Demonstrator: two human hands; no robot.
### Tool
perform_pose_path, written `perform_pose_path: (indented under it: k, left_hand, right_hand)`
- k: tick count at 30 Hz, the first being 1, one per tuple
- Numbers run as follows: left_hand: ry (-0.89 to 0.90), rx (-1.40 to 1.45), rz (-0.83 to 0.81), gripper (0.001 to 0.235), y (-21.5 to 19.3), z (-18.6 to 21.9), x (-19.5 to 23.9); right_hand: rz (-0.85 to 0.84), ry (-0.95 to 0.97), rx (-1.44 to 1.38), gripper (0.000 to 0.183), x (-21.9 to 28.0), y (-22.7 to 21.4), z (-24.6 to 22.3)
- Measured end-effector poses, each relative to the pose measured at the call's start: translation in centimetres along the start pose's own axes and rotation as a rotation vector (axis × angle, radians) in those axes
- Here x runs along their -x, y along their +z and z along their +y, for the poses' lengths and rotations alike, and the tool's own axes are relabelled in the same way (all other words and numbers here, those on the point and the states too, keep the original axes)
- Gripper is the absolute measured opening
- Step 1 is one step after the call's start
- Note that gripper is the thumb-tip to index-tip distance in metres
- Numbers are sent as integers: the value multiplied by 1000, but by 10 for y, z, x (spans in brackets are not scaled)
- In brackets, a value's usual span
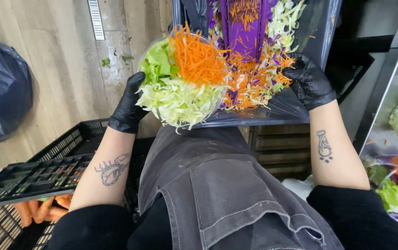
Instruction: The recorder is preparing individual salad bowls by adding shredded lettuce, carrots, and cabbage from prep bins into clear plastic bowls.
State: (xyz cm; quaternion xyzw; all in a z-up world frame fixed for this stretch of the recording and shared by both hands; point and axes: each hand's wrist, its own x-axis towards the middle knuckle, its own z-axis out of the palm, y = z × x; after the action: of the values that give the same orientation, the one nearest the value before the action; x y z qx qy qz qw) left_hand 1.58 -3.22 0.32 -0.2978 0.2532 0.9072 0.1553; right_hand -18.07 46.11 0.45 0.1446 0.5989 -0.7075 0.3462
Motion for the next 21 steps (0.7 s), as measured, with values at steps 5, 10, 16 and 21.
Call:
perform_pose_path:
  k: [5, 10, 16, 21]
  left_hand:
    - [-52, -30, -68, 69, 23, -6, -9]
    - [-68, -79, -141, 72, 27, -9, -16]
    - [-81, -75, -154, 74, 27, -10, -16]
    - [-91, -67, -171, 73, 41, -9, -16]
  right_hand:
    - [-21, -118, -12, 47, 29, 14, -39]
    - [114, -323, 686, 56, 40, 26, -65]
    - [88, -346, 684, 83, 32, 20, -83]
    - [29, -214, 351, 69, 57, 16, -103]
